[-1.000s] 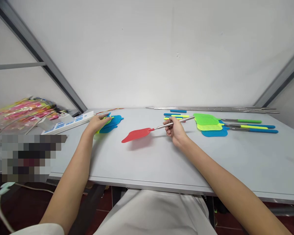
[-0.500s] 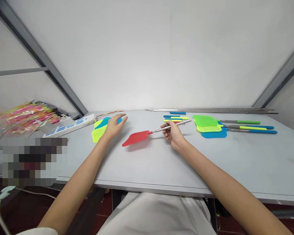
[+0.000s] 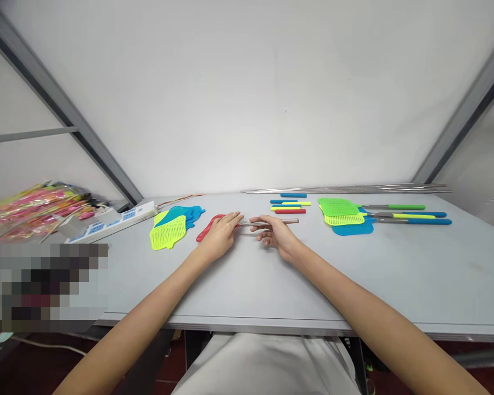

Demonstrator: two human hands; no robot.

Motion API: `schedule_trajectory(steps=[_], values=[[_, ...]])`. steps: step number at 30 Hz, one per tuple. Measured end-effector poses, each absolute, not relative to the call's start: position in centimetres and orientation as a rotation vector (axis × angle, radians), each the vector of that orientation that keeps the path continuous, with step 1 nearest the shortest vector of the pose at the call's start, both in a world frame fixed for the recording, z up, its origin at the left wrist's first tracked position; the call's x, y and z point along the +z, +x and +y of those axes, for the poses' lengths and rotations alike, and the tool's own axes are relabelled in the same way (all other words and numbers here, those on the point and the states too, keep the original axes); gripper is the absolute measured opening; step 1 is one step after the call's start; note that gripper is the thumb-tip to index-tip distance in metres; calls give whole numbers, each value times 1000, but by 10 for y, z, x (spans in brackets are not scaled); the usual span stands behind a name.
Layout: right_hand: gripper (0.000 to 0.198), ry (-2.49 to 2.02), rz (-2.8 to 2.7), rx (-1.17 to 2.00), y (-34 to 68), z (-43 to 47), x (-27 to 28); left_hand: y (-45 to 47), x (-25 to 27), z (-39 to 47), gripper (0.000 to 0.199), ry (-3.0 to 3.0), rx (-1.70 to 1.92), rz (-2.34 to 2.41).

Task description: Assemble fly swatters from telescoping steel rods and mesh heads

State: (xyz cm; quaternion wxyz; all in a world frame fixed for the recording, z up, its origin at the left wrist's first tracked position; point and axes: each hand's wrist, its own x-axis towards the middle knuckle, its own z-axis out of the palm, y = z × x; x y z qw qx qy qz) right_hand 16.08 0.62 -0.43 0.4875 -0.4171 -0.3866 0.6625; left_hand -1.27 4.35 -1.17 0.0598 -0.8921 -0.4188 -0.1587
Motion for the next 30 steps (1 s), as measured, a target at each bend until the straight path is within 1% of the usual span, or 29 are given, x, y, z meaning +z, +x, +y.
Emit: schedule_trajectory(steps=[2,4,8,10,12,15,17,20,25,30], values=[[24,-1008,-999,1582,159,5,-5,-16,-16,46,48,-2707,-419,-1275],[25,-1002,-1104,1519,159,5,-4,-18,-20,48,46,-2769,-403,-1218],[30,-979,-1347,1443,162,4,0,-23,-28,51,42,-2877,-488,-1126],[27,-972,-1406,1459,164,4,2,-23,-29,51,41,-2902,-524,-1112],[22,-981,-1426,1494,165,4,1,-20,-28,50,35,-2912,-568,-1099],[28,-1047,-1381,1542,165,5,-2,-13,-23,45,23,-2920,-674,-1071],[30,-1124,-1279,1543,166,6,-4,-10,-19,43,19,-2910,-740,-1082],[28,-1221,-1118,1485,172,11,-5,-12,-15,45,21,-2871,-775,-1150],[23,-1304,-1024,1348,193,27,-5,-22,-11,51,25,-2809,-802,-1257],[14,-1396,-961,1247,214,41,-10,-23,-10,52,25,-2810,-877,-1235]])
